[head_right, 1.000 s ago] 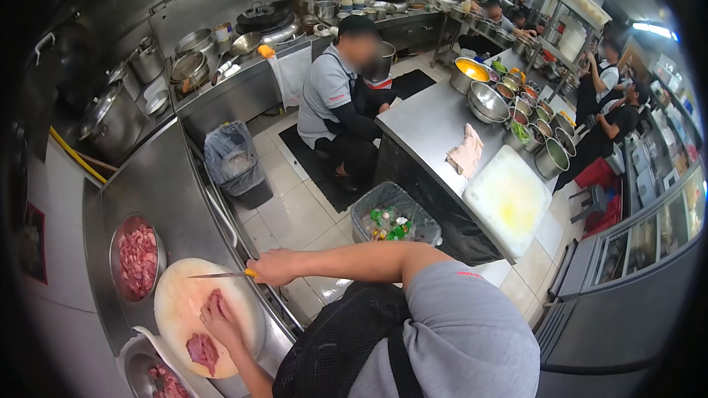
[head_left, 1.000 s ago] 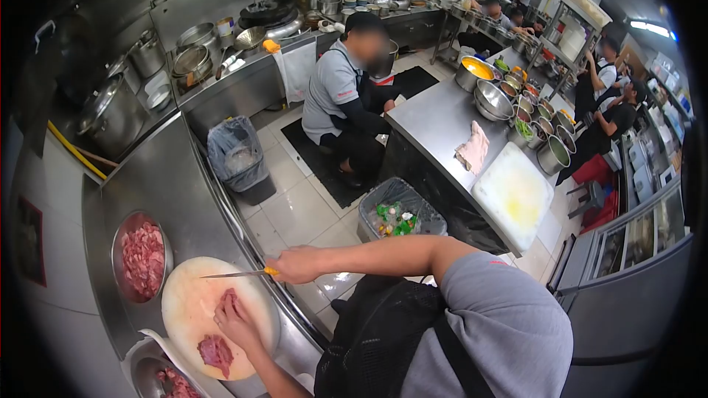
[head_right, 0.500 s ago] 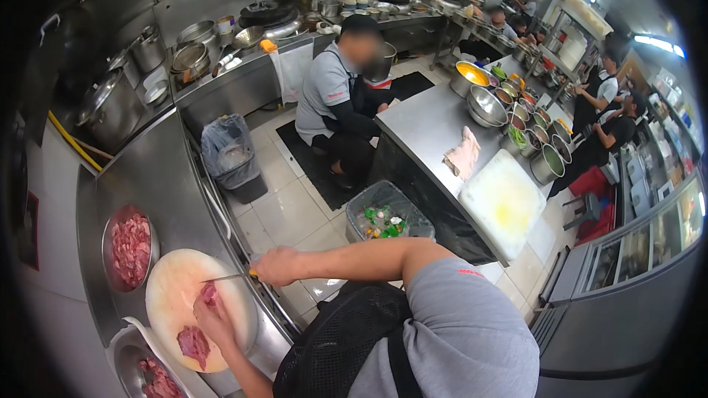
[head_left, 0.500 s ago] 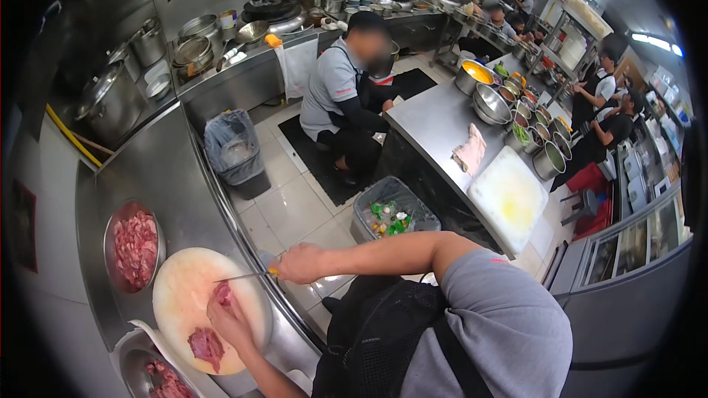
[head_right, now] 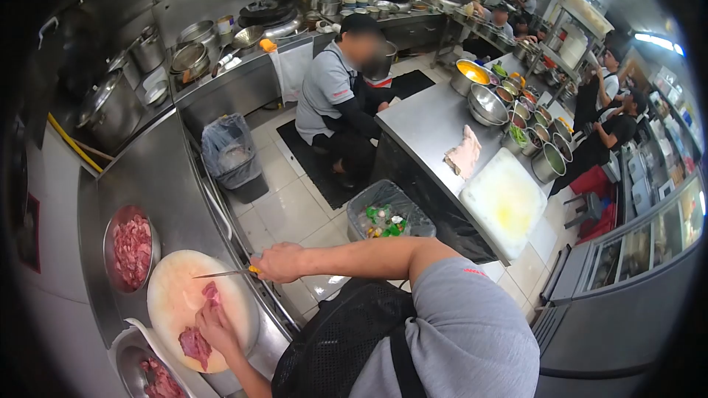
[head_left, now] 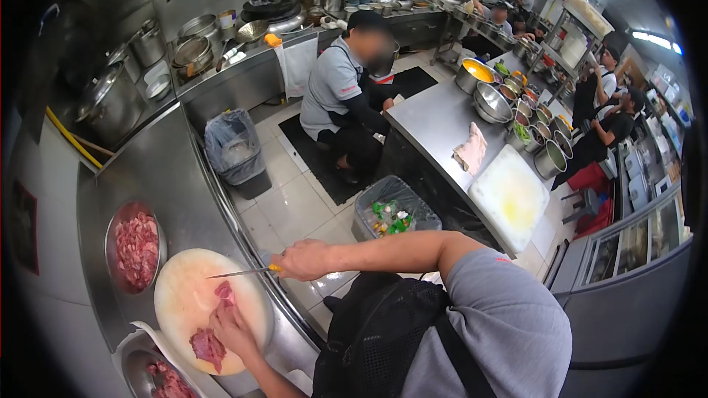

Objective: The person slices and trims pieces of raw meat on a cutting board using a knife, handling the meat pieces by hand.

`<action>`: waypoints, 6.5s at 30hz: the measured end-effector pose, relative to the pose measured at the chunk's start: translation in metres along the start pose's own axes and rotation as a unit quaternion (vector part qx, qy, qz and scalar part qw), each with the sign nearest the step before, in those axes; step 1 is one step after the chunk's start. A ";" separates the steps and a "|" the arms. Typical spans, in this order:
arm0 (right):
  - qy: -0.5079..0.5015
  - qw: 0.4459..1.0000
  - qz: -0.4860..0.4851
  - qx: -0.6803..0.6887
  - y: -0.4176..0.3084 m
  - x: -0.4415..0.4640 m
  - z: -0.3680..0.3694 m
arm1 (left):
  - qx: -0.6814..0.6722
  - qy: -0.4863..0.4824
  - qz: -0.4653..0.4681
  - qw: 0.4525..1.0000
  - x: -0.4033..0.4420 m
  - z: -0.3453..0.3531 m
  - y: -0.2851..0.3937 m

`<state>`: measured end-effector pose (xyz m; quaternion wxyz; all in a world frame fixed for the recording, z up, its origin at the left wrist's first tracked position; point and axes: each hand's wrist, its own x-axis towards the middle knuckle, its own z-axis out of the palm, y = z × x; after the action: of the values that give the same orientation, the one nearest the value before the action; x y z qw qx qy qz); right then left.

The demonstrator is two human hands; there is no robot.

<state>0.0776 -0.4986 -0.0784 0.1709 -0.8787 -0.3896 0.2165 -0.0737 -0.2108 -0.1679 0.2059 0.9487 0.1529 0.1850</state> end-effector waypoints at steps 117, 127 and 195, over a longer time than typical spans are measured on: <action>-0.069 0.968 -0.093 -0.223 -0.030 0.093 0.008 | 0.005 0.149 -0.074 0.986 0.002 0.026 0.006; 0.018 0.963 -0.091 -0.252 -0.025 0.085 0.028 | 0.012 0.154 -0.082 0.985 0.002 0.028 0.006; -0.015 0.988 -0.054 0.143 0.017 -0.017 -0.042 | 0.069 0.120 -0.120 0.983 -0.045 -0.048 -0.071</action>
<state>0.0994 -0.5282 -0.0467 0.3002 -0.8198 -0.4037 0.2735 -0.1479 -0.1499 -0.1721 0.1406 0.9065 0.3012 0.2602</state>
